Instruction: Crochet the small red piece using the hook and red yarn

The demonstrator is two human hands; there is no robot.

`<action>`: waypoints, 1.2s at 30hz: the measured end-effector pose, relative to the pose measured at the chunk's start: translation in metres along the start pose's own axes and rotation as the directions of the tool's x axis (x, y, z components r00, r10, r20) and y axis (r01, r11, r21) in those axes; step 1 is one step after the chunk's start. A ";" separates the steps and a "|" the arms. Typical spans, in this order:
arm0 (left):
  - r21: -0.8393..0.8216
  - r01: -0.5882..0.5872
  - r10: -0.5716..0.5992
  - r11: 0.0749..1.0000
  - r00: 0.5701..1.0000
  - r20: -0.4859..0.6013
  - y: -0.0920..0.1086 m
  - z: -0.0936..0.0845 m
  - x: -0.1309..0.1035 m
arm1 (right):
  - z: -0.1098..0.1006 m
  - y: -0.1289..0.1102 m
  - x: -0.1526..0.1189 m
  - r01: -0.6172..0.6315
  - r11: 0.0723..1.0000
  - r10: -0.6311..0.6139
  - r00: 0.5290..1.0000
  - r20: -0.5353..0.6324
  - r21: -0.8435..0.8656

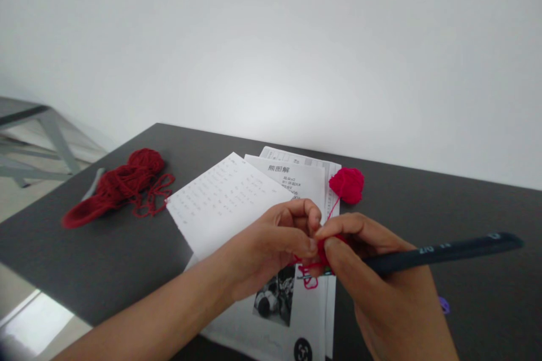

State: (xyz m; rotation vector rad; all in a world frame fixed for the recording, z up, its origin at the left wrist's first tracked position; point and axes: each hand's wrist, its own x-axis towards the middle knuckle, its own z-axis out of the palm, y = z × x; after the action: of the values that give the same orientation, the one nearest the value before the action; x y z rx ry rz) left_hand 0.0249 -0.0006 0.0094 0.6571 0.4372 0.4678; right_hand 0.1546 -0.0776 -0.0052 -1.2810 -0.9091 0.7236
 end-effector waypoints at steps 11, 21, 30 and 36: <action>0.024 -0.004 0.004 1.000 1.000 0.029 -0.002 -0.003 0.002 | 0.002 -0.008 0.002 -0.039 0.999 0.037 0.995 0.088 0.028; -0.002 -0.002 0.002 1.000 1.000 0.007 -0.002 0.000 0.000 | 0.003 -0.010 0.001 -0.041 0.994 0.030 0.994 0.106 0.106; 0.017 -0.028 0.028 0.999 1.000 -0.002 -0.001 0.002 -0.001 | 0.007 -0.012 0.002 -0.035 0.992 0.021 0.994 0.109 0.125; 0.010 -0.025 0.025 1.000 1.000 -0.001 -0.001 0.002 -0.001 | 0.011 -0.013 0.005 -0.017 0.997 0.011 0.997 0.077 0.079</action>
State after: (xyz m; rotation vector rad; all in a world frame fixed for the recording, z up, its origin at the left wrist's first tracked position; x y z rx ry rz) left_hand 0.0255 -0.0029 0.0100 0.6724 0.4329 0.4902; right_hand 0.1469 -0.0706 0.0085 -1.1965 -0.9247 0.8164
